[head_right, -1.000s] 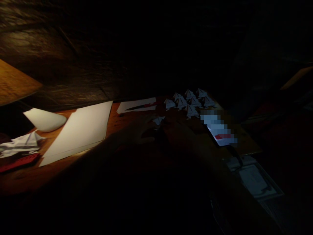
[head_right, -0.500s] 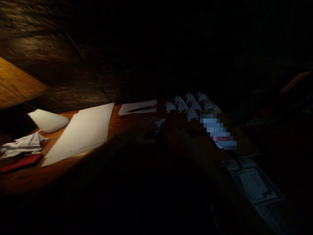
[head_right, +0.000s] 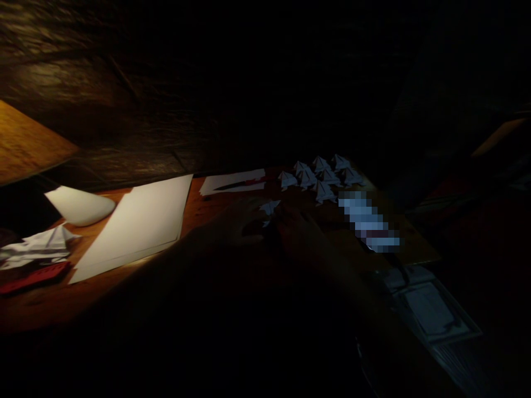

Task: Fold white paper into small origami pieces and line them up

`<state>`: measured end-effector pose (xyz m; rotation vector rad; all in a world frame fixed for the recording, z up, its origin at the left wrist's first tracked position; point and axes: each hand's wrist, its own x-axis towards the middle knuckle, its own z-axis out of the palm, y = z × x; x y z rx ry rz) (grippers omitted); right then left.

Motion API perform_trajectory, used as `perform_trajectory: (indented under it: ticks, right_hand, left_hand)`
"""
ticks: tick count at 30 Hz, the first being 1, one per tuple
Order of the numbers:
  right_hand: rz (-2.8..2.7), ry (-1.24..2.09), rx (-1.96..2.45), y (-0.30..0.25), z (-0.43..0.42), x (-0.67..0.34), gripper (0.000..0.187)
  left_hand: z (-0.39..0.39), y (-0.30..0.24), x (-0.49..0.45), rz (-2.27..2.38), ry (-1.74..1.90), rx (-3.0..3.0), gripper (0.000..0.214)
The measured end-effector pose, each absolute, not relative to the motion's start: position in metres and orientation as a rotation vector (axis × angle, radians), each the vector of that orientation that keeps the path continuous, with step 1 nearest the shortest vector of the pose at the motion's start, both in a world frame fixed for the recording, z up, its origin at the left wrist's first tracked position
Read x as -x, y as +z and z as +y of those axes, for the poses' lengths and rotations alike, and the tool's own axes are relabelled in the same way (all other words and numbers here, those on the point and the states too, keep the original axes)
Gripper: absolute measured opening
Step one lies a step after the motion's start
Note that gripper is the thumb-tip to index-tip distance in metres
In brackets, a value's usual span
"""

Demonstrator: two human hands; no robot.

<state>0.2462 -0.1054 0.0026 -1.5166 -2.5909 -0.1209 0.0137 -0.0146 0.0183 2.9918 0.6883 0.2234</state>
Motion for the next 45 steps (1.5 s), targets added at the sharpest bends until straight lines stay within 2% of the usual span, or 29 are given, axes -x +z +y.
perform_trajectory:
  ticks: [8, 18, 28, 36, 45]
  right_hand:
    - [-2.636, -0.104, 1.6, 0.019, -0.101, -0.242, 0.052]
    - [-2.658, -0.125, 1.613, 0.012, -0.101, -0.239, 0.057]
    - [-2.585, -0.198, 1.65, 0.01, -0.107, -0.238, 0.056]
    - [-2.528, -0.161, 1.696, 0.012, -0.111, -0.235, 0.058]
    - [-2.498, -0.192, 1.689, 0.012, -0.113, -0.235, 0.053]
  left_hand:
    - [-0.015, 0.015, -0.014, 0.752, 0.267, -2.939, 0.061]
    - [-0.013, 0.012, -0.013, 0.742, 0.266, -2.925, 0.083]
    - [-0.007, 0.008, -0.014, 0.75, 0.268, -2.995, 0.08]
    - [-0.002, 0.015, -0.023, 0.875, 0.382, -2.978, 0.051]
    - [0.001, 0.002, -0.024, 0.953, 0.421, -2.969, 0.062]
